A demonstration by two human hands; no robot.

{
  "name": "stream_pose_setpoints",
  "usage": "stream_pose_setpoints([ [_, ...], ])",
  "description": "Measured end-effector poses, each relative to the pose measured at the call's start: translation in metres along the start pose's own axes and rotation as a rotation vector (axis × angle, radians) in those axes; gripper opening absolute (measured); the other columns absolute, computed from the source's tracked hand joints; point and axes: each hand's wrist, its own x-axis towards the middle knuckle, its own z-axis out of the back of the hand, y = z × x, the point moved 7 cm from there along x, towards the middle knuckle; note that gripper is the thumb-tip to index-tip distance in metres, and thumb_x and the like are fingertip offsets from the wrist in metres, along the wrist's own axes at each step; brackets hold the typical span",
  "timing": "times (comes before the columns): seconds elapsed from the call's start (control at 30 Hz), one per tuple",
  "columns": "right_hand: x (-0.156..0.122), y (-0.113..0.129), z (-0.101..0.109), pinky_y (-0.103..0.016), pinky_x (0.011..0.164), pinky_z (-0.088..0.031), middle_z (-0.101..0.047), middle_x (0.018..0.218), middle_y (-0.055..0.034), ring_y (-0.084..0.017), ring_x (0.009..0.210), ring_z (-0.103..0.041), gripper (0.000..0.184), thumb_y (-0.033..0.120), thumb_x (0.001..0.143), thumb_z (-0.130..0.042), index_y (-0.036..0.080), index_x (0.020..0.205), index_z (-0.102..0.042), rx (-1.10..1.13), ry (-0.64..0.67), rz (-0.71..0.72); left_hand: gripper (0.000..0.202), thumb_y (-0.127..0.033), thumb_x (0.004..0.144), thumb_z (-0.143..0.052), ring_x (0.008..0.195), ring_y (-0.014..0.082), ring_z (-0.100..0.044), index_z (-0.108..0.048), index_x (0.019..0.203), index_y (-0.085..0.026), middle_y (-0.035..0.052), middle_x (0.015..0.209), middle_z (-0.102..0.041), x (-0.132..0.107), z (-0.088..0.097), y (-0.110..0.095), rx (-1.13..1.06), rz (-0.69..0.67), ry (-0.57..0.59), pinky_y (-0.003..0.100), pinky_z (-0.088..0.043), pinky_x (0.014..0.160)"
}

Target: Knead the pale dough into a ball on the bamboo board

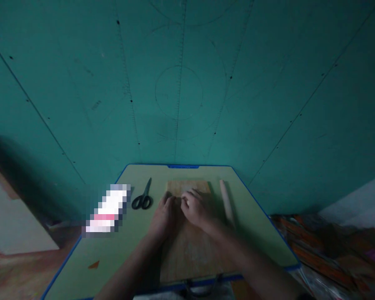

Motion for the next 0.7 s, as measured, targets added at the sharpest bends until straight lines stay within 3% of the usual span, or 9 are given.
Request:
stream_pose_setpoints([
  [0.1, 0.001, -0.025, 0.009, -0.032, 0.086, -0.047, -0.069, 0.093, -0.0074, -0.020, 0.096, -0.061, 0.021, 0.015, 0.089, -0.048, 0.020, 0.085, -0.068, 0.022, -0.040, -0.012, 0.037, -0.010, 0.089, -0.041, 0.118, 0.0242, -0.059, -0.060, 0.120, -0.015, 0.0166, 0.135, -0.054, 0.000, -0.001, 0.004, 0.052, 0.001, -0.033, 0.039, -0.051, 0.097],
  [0.23, -0.015, -0.035, 0.023, -0.034, 0.094, -0.047, -0.071, 0.110, -0.0104, -0.021, 0.106, -0.063, 0.029, 0.019, 0.094, -0.043, 0.018, 0.108, -0.067, 0.097, -0.029, -0.025, 0.037, -0.011, 0.089, -0.038, 0.117, 0.0249, -0.061, -0.061, 0.119, -0.013, 0.0174, 0.137, -0.053, -0.001, -0.001, 0.004, 0.065, 0.014, -0.023, 0.039, -0.053, 0.096],
  [0.33, -0.036, -0.020, 0.031, -0.033, 0.095, -0.046, -0.069, 0.118, -0.0104, -0.020, 0.110, -0.063, 0.031, 0.023, 0.096, -0.041, 0.018, 0.117, -0.063, 0.137, 0.040, 0.020, 0.039, -0.011, 0.088, -0.038, 0.116, 0.0244, -0.061, -0.060, 0.119, -0.013, 0.0172, 0.136, -0.054, -0.001, 0.000, 0.002, 0.054, 0.004, -0.009, 0.038, -0.053, 0.096],
  [0.5, -0.057, 0.008, 0.027, -0.028, 0.073, -0.046, -0.070, 0.093, -0.0056, -0.019, 0.087, -0.066, 0.016, 0.018, 0.087, -0.050, 0.020, 0.095, -0.064, 0.033, 0.128, -0.045, 0.039, -0.018, 0.089, -0.034, 0.116, 0.0242, -0.059, -0.058, 0.120, -0.012, 0.0168, 0.131, -0.056, -0.002, 0.007, -0.003, -0.024, -0.105, -0.027, 0.041, -0.051, 0.098],
  [0.6, -0.053, 0.023, 0.016, -0.029, 0.072, -0.044, -0.068, 0.092, -0.0062, -0.020, 0.085, -0.063, 0.008, 0.023, 0.085, -0.055, 0.020, 0.088, -0.062, -0.050, 0.125, -0.090, 0.037, -0.019, 0.089, -0.033, 0.127, 0.0261, -0.050, -0.064, 0.107, -0.014, 0.0140, 0.127, -0.059, -0.003, 0.010, -0.011, -0.056, -0.215, 0.020, 0.044, -0.046, 0.104],
  [0.7, -0.037, 0.038, 0.009, -0.032, 0.080, -0.044, -0.066, 0.099, -0.0084, -0.023, 0.095, -0.061, 0.011, 0.024, 0.086, -0.054, 0.020, 0.092, -0.062, -0.097, 0.098, -0.032, 0.036, -0.019, 0.088, -0.033, 0.128, 0.0267, -0.049, -0.065, 0.103, -0.014, 0.0145, 0.130, -0.057, -0.002, 0.010, -0.009, -0.095, -0.158, 0.053, 0.044, -0.045, 0.105],
])
